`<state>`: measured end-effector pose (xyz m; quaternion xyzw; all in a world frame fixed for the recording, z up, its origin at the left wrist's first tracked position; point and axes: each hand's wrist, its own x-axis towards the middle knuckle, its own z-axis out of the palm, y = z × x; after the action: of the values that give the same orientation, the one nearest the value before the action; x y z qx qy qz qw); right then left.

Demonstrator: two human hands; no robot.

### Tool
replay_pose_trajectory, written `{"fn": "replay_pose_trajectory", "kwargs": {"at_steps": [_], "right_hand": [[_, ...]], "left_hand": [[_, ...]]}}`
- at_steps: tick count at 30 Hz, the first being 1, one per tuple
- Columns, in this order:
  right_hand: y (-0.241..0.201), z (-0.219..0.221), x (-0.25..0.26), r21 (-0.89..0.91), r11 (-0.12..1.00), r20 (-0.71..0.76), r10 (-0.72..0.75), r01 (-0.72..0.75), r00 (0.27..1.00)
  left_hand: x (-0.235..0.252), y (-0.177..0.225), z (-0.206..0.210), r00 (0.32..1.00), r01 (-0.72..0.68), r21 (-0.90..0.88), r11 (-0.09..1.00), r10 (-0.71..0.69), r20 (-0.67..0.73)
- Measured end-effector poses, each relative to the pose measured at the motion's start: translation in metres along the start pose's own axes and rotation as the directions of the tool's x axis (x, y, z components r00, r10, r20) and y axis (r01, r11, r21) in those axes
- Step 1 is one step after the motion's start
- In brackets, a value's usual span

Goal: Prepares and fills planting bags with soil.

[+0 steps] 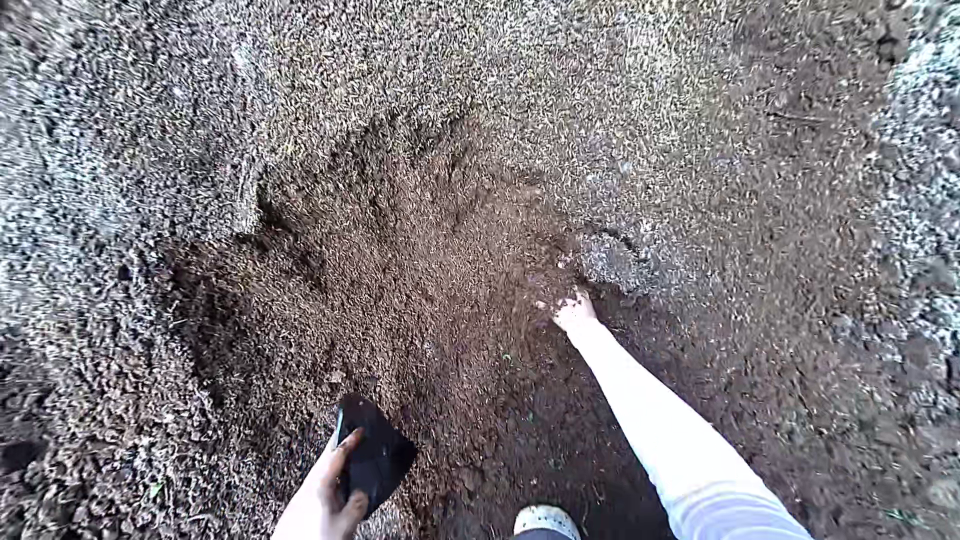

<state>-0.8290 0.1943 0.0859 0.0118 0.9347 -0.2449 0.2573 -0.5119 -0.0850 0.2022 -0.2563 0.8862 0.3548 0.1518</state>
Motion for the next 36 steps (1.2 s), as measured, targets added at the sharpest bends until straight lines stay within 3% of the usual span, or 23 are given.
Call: {"fn": "replay_pose_trajectory", "kwargs": {"at_steps": [4, 11, 16, 20, 23, 29, 33, 36], "right_hand": [[0.014, -0.004, -0.016, 0.053, 0.989, -0.094, -0.135, 0.140, 0.986], [0.009, -0.016, -0.082, -0.188, 0.941, 0.188, -0.246, 0.280, 0.951], [-0.004, -0.027, -0.125, -0.313, 0.841, 0.369, -0.320, 0.441, 0.873], [-0.062, -0.038, -0.151, -0.499, 0.684, 0.512, -0.263, 0.532, 0.818], [-0.132, -0.037, -0.183, -0.671, 0.553, 0.525, -0.115, 0.493, 0.843], [-0.203, -0.003, -0.211, -0.796, 0.292, 0.510, -0.149, 0.531, 0.847], [-0.221, 0.003, -0.226, -0.803, 0.269, 0.499, -0.183, 0.531, 0.847], [-0.219, -0.014, -0.236, -0.781, 0.403, 0.446, -0.176, 0.478, 0.877]], "left_hand": [[0.038, 0.024, 0.026, 0.995, 0.026, 0.015, 1.000, -0.027, 0.094], [0.097, 0.063, 0.075, 0.962, 0.032, 0.003, 0.999, -0.032, 0.270], [0.094, 0.080, 0.084, 0.970, 0.051, -0.031, 0.998, -0.042, 0.241], [0.069, 0.091, 0.066, 0.989, -0.039, -0.032, 0.999, 0.044, 0.145], [0.062, 0.079, 0.061, 0.984, -0.127, 0.006, 0.992, 0.126, 0.127], [0.055, 0.045, 0.048, 0.992, -0.086, -0.060, 0.994, 0.091, 0.086], [0.058, 0.023, 0.039, 0.995, -0.076, -0.082, 0.994, 0.081, 0.062], [0.060, 0.004, 0.036, 0.998, -0.049, -0.089, 0.995, 0.053, 0.044]]}}
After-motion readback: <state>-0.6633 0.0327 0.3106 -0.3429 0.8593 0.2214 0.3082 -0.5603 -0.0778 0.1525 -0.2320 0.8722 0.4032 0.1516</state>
